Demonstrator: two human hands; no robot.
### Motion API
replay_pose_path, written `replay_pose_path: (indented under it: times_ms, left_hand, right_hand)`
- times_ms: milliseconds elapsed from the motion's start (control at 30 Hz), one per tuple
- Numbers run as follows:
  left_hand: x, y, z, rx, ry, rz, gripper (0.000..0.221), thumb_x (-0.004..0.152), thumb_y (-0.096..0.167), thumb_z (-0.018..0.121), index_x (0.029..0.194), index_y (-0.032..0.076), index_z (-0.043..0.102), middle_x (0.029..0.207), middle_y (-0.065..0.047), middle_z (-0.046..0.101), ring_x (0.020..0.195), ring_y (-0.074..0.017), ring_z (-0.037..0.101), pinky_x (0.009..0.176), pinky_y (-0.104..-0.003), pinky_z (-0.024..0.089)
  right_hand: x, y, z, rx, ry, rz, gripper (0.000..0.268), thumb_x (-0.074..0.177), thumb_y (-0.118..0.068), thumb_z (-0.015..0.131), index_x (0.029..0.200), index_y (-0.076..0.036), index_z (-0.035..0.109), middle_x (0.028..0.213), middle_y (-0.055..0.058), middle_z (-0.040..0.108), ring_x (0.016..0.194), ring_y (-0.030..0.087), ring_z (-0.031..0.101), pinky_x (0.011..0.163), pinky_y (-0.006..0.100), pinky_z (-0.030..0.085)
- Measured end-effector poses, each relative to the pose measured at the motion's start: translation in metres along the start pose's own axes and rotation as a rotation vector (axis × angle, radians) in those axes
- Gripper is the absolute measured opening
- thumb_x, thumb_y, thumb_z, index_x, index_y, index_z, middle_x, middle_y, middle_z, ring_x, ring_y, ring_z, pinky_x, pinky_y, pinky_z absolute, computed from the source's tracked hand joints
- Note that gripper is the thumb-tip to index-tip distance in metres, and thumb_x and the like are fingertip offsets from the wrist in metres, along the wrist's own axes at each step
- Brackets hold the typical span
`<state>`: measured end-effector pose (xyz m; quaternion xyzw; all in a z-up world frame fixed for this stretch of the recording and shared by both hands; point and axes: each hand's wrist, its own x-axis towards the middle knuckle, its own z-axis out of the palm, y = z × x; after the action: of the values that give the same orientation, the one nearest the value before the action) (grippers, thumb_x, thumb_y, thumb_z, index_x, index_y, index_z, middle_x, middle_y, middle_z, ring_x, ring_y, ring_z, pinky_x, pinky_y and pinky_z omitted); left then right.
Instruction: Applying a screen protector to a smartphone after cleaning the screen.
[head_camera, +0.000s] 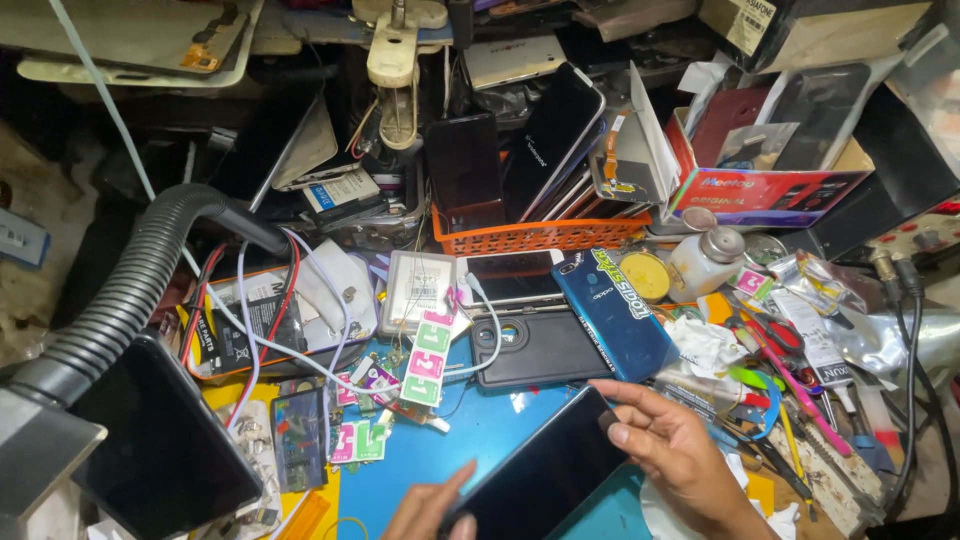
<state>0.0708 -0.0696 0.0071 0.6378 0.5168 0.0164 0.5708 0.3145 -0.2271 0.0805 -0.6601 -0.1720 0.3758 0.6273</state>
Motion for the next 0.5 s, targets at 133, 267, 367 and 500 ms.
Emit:
replay_pose_path:
  times_ms: [133, 267, 367, 500]
  left_hand:
    - [-0.021, 0.049, -0.041, -0.337, 0.156, 0.273, 0.052, 0.085, 0.011, 0.070, 0.134, 0.025, 0.073, 0.139, 0.001, 0.078, 0.127, -0.0116, 0.075, 0.100, -0.027, 0.063]
    - [-0.023, 0.071, -0.060, -0.163, 0.126, 0.185, 0.054, 0.090, 0.020, 0.067, 0.142, 0.031, 0.068, 0.083, -0.011, 0.080, 0.101, -0.0043, 0.079, 0.098, -0.020, 0.061]
    - [-0.024, 0.077, -0.064, -0.276, 0.089, 0.186, 0.057, 0.087, 0.023, 0.068, 0.143, 0.031, 0.065, 0.127, -0.015, 0.075, 0.129, -0.0197, 0.074, 0.108, -0.029, 0.058]
    - [-0.028, 0.086, -0.068, -0.258, 0.059, 0.280, 0.055, 0.088, 0.025, 0.068, 0.143, 0.030, 0.064, 0.119, -0.013, 0.078, 0.121, -0.0160, 0.074, 0.104, -0.028, 0.057]
  right_hand:
    - [-0.019, -0.019, 0.012, -0.287, -0.207, 0.088, 0.070, 0.085, -0.016, 0.079, 0.154, -0.016, 0.065, 0.078, 0.002, 0.038, 0.067, 0.012, 0.042, 0.065, 0.023, 0.033]
    - [-0.026, -0.006, 0.020, -0.109, -0.251, 0.209, 0.095, 0.075, 0.014, 0.086, 0.159, -0.017, 0.054, 0.099, 0.009, 0.048, 0.066, 0.019, 0.049, 0.061, 0.030, 0.049]
    - [-0.029, -0.007, 0.027, -0.420, -0.324, 0.010, 0.110, 0.062, -0.006, 0.101, 0.156, -0.020, 0.045, 0.118, 0.004, 0.065, 0.088, 0.015, 0.080, 0.082, 0.029, 0.078]
    - [-0.032, 0.004, 0.029, -0.977, -0.227, -0.100, 0.101, 0.068, -0.039, 0.100, 0.152, -0.035, 0.045, 0.137, -0.009, 0.058, 0.085, 0.012, 0.067, 0.080, 0.026, 0.058]
